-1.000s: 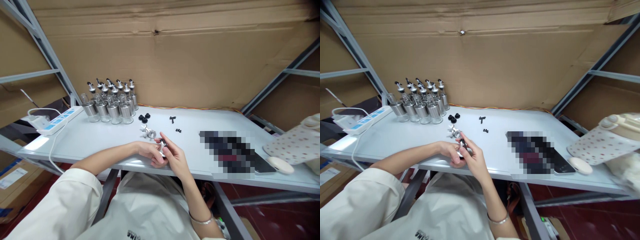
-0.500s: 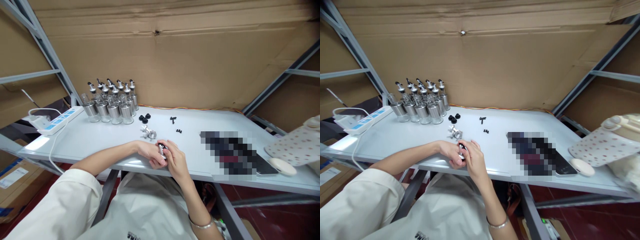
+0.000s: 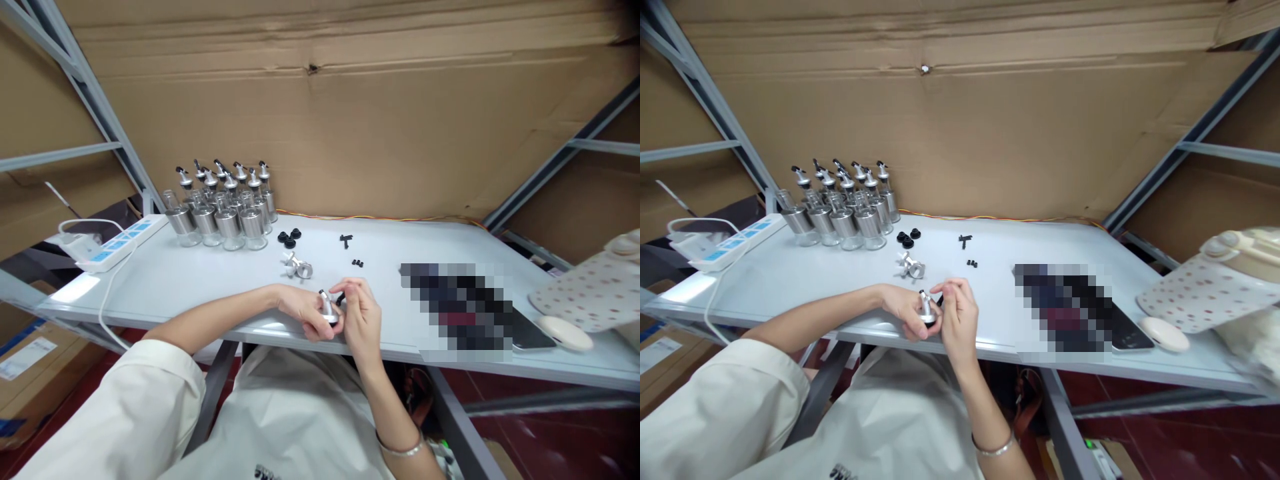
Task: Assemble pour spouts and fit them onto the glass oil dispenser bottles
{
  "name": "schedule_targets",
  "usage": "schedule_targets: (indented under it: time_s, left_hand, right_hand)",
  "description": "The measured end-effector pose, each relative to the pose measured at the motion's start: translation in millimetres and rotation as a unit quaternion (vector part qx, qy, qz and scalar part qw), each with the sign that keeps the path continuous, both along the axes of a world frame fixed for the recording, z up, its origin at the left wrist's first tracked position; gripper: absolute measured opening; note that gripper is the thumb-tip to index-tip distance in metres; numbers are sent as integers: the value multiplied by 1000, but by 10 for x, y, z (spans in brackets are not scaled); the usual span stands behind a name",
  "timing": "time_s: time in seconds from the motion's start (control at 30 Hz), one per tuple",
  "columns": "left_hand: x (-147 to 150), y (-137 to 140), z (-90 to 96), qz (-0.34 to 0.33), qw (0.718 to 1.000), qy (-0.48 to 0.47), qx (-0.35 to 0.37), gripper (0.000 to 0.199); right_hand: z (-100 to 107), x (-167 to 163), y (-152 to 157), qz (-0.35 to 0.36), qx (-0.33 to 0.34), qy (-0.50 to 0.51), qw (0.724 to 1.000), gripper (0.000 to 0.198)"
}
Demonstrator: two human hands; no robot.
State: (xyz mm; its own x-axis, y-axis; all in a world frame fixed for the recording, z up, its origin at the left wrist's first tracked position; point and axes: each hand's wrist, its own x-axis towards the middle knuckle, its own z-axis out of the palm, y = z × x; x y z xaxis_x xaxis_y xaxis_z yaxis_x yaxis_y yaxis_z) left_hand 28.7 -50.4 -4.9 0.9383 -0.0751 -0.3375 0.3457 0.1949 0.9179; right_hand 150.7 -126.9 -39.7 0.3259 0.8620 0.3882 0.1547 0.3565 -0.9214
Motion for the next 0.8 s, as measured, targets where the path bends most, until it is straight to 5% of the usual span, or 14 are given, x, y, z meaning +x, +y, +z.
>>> schedule_targets:
  time_s: [0.1,0.23,0.33,0.4,0.47,0.57,0.8]
  left_hand:
    - [7,7,9,-13,1000,8,-13,36]
    - [4,6,15,-18,1000,0,-22,36]
    - [-4,-2,3,-15,999,-9,-29,33]
    - [-8,-4,-13,-2,999,-18,-37,32]
    - [-10,0,-34,23,998,-31,-46,32]
    - [-6,20,-68,66,995,-55,-60,32]
    - [2,62,-101,122,986,-76,-88,32]
  right_hand:
    - [97,73,18,-36,-3,-28,999,35]
    - [579,243,173,19,21,-115,993,23]
    - [949,408,532,21,48,-199,979,21]
    - [1020,527,876,-6,47,-250,967,20]
    - [926,650,1224,-45,15,-295,954,20]
    - [627,832,1588,-110,-141,-378,908,22]
    - [239,1041,1761,-96,-229,-409,878,25]
